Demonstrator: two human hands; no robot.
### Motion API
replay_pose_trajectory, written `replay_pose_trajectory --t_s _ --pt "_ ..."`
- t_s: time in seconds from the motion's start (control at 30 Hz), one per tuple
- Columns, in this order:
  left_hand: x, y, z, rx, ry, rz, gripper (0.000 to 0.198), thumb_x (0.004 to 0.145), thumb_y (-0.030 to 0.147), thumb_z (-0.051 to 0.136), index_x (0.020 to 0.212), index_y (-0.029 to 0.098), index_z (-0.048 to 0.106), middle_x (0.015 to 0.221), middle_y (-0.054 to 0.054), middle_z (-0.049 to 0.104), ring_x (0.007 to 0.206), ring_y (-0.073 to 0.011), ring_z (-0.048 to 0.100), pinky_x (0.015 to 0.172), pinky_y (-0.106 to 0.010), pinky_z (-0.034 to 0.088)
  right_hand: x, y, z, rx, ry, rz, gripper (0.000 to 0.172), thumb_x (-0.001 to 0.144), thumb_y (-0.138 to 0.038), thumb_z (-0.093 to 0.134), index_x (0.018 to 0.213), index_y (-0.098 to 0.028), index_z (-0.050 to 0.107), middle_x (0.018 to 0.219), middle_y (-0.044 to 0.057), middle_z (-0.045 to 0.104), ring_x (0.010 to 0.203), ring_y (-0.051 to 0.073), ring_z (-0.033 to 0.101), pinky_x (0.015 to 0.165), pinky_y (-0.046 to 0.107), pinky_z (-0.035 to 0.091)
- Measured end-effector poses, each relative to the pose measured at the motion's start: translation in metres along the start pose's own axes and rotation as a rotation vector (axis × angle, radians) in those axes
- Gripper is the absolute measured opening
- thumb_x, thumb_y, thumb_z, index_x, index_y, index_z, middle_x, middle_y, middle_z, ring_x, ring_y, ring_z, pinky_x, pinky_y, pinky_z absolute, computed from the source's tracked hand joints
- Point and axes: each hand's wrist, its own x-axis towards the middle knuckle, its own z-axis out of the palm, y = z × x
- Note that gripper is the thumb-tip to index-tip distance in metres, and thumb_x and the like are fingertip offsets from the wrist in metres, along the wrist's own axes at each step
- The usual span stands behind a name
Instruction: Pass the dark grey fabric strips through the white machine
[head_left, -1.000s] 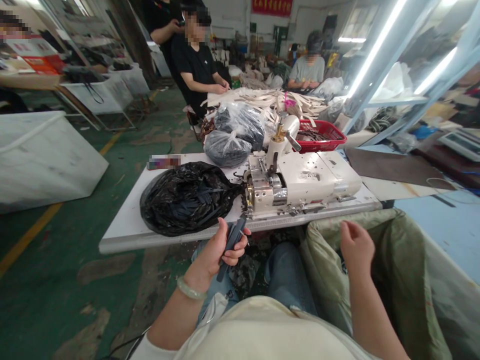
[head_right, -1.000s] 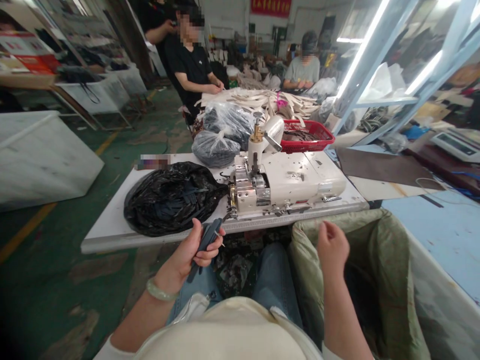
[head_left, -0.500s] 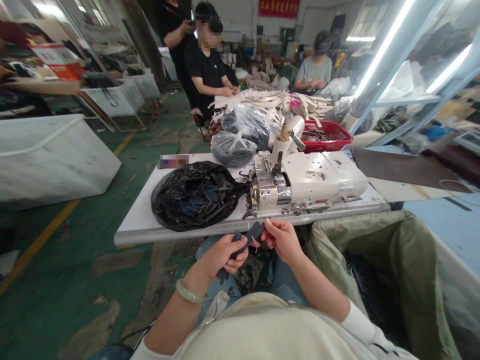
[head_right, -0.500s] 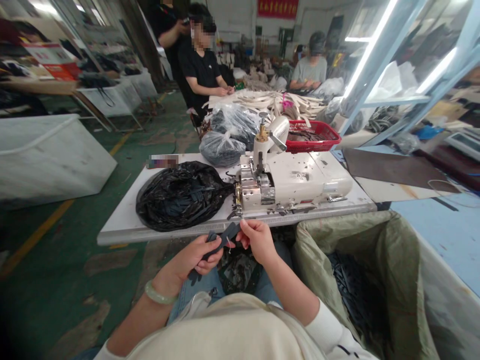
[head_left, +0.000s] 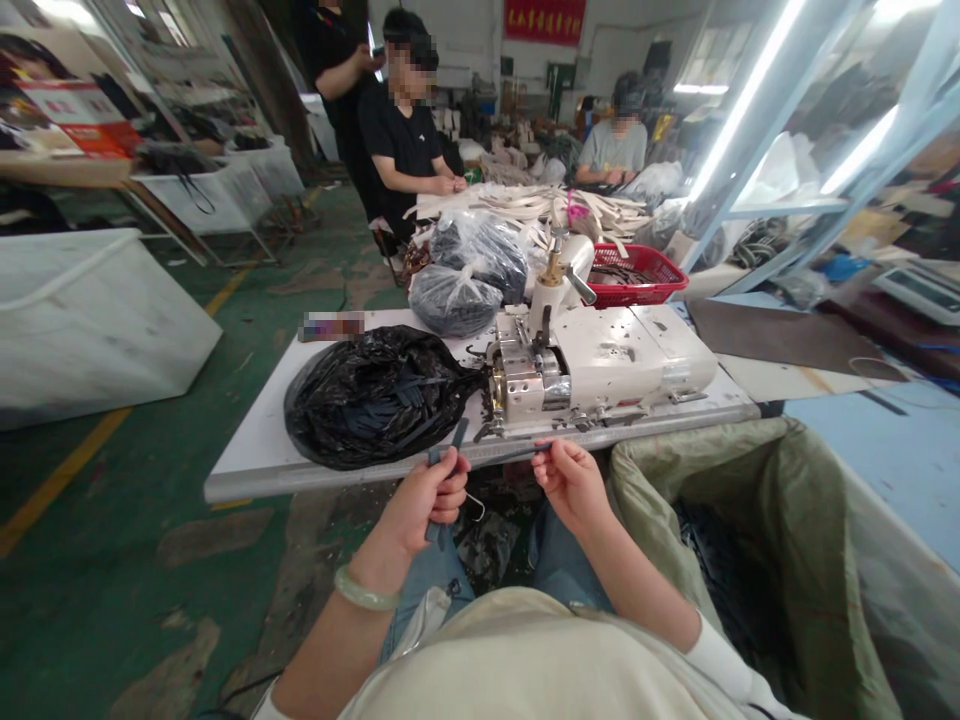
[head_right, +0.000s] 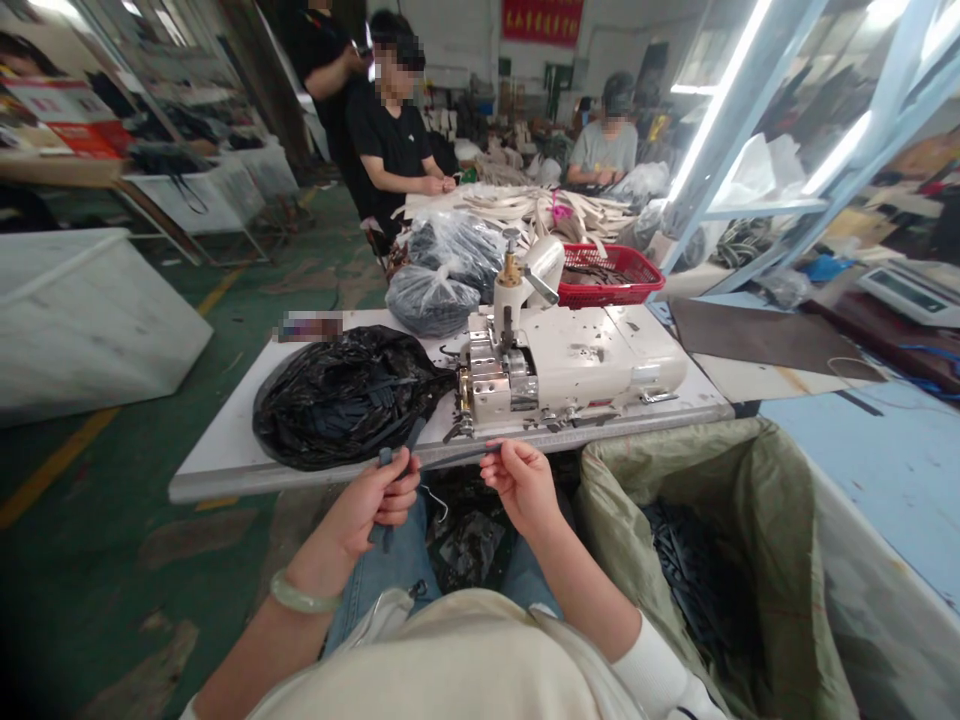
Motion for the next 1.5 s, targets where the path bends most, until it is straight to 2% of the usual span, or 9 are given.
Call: replay_pose_trajectory --t_s 0.17,0.37,0.6,0.93,1.03,1.13,1.2,1.37,1.5 --pt "-0.004 -0.008 0.017 0.088 -0.040 0.123 0.031 0.080 0.046 0.063 0.086 0.015 0.058 0.049 0.012 0.021 0.036 -0.0015 0.013 0.032 -0.011 0.011 -0.014 0.005 -0.003 -0.183 -0.174 -0.106 0.020 0.082 -0.031 0.070 0.095 -0.017 0.072 0.078 0.007 0.072 0.063 0.015 0.067 0.061 0.025 0.056" --pt "-0.003 -0.008 0.020 0.134 0.015 0.181 0.037 0.078 0.048 0.065 0.089 0.013 0.061 0.047 0.012 0.021 0.037 -0.0016 0.014 0.034 -0.012 0.012 -0.020 0.009 -0.008 -0.401 -0.177 -0.183 0.016 0.083 -0.026 0.068 0.097 -0.019 0.071 0.079 0.006 0.073 0.065 0.017 0.069 0.061 0.027 0.057" --pt "0.000 -0.009 0.026 0.186 0.108 0.370 0.034 0.076 0.046 0.067 0.088 0.014 0.061 0.048 0.012 0.023 0.036 -0.0015 0.020 0.035 -0.013 0.015 -0.015 0.017 -0.011 -0.320 -0.253 0.123 0.033 0.078 -0.034 0.073 0.105 -0.015 0.068 0.075 0.007 0.072 0.059 0.016 0.068 0.055 0.026 0.056" --pt "0.002 0.000 0.032 0.241 0.101 0.418 0.033 0.075 0.045 0.068 0.084 0.014 0.061 0.047 0.012 0.022 0.035 -0.0012 0.018 0.035 -0.015 0.014 -0.004 0.009 -0.001 -0.259 -0.497 0.475 0.039 0.081 -0.045 0.068 0.098 -0.009 0.068 0.078 0.011 0.072 0.062 0.017 0.069 0.054 0.022 0.055" --pt "0.005 0.000 0.031 0.347 0.064 0.386 0.032 0.076 0.045 0.067 0.084 0.014 0.061 0.047 0.011 0.025 0.035 -0.0017 0.021 0.036 -0.015 0.016 -0.002 0.008 0.007 -0.205 -0.554 0.521 0.042 0.081 -0.046 0.067 0.101 -0.009 0.066 0.079 0.011 0.072 0.063 0.016 0.069 0.055 0.022 0.054" --pt "0.010 -0.001 0.029 0.396 0.042 0.363 0.034 0.078 0.047 0.065 0.086 0.014 0.062 0.047 0.010 0.027 0.037 -0.0027 0.025 0.037 -0.015 0.018 0.002 0.009 0.013 -0.244 -0.595 0.496 0.038 0.082 -0.047 0.065 0.093 -0.010 0.065 0.068 0.006 0.068 0.049 0.011 0.061 0.045 0.017 0.045" --pt "0.012 0.000 0.027 0.360 0.069 0.370 0.037 0.079 0.050 0.062 0.087 0.014 0.062 0.047 0.011 0.027 0.036 -0.0026 0.022 0.036 -0.015 0.016 0.012 0.009 0.012 -0.340 -0.529 0.416 0.035 0.082 -0.046 0.063 0.082 -0.011 0.063 0.057 0.000 0.061 0.040 0.007 0.049 0.038 0.015 0.035" --pt "0.009 0.004 0.017 0.306 0.115 0.356 0.043 0.080 0.052 0.060 0.097 0.012 0.062 0.047 0.010 0.032 0.036 -0.0031 0.020 0.035 -0.016 0.013 0.068 -0.001 -0.008 -0.570 0.075 0.112 0.032 0.073 -0.043 0.066 0.064 -0.014 0.056 0.041 -0.007 0.039 0.034 0.005 0.029 0.034 0.018 0.016" --pt "0.004 0.002 0.012 0.328 0.113 0.330 0.040 0.080 0.049 0.061 0.095 0.013 0.060 0.049 0.009 0.035 0.038 -0.0026 0.022 0.036 -0.015 0.013 0.110 -0.010 -0.016 -0.560 0.216 0.030 0.031 0.072 -0.043 0.064 0.062 -0.016 0.052 0.040 -0.009 0.031 0.034 0.005 0.022 0.035 0.020 0.011"
